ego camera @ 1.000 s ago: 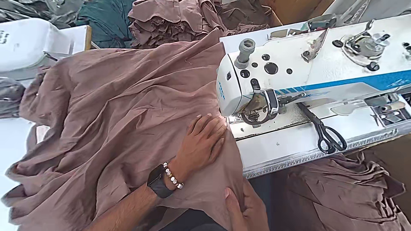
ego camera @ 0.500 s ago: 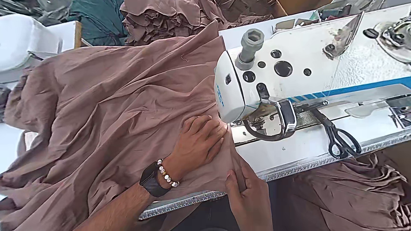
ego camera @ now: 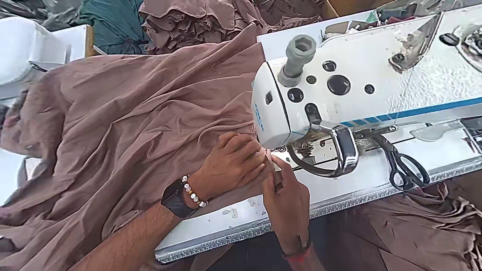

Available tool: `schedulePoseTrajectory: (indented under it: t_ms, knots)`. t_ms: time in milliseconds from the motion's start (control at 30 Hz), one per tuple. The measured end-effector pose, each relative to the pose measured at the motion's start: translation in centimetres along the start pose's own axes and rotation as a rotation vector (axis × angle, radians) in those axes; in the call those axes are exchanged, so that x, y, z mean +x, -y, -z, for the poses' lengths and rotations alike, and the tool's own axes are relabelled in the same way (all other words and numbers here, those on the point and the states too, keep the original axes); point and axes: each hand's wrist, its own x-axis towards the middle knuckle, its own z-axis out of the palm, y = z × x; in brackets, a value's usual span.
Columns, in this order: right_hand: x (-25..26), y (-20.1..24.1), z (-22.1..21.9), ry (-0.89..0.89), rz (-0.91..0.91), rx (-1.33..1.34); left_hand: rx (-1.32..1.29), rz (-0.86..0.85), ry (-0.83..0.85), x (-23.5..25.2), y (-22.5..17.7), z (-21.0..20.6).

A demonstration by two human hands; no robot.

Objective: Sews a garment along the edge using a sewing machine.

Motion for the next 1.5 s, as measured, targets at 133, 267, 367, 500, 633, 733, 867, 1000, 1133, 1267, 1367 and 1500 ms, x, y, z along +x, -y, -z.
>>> schedulePoseTrajectory:
  t_ms: [133, 267, 367, 500, 633, 733, 867, 1000, 1133, 1267, 1367, 1500]
  knots:
    - [1.4, 0.2, -0.9, -0.046, 0.011, -0.059, -0.029, 0.099, 0.048, 0.3, -1.9, 0.8]
    - [2.4, -0.1, -0.3, 0.069, 0.041, -0.009, -0.160, 0.284, 0.081, -1.5, -3.9, -0.1]
    - [4.7, -0.6, 2.0, 0.273, 0.047, -0.012, -0.205, 0.187, 0.132, -2.1, -1.6, 0.2]
    - [4.8, -1.2, 3.9, -0.054, 0.062, -0.488, -0.197, 0.038, 0.135, -2.3, -0.5, 0.1]
    - [2.6, -3.0, 3.2, -0.107, 0.129, -0.301, -0.171, -0.123, 0.153, -1.3, -1.6, 0.7]
    - [1.3, -3.3, 1.6, -0.137, 0.049, -0.264, -0.226, -0.119, 0.125, 0.1, -2.9, 0.9]
    - [1.0, -3.5, 1.1, -0.196, 0.030, -0.210, -0.159, -0.010, -0.033, 2.1, -3.3, 0.4]
    - [0.8, -3.9, 1.0, -0.217, 0.046, -0.209, -0.085, -0.084, -0.036, 2.8, -2.3, -0.3]
    - [0.7, -4.1, 1.0, -0.224, 0.070, -0.147, -0.083, -0.118, -0.031, 2.6, -1.6, -0.3]
    - [0.3, -4.4, 0.7, -0.282, 0.162, -0.169, -0.051, -0.125, -0.022, 2.2, -1.7, -0.4]
    - [-0.5, -4.5, 0.6, -0.289, 0.249, -0.202, -0.052, -0.132, -0.007, 1.7, -1.9, -0.5]
    - [-0.6, -4.6, 1.1, -0.295, 0.216, -0.093, -0.052, -0.101, 0.055, 0.5, -2.0, -0.5]
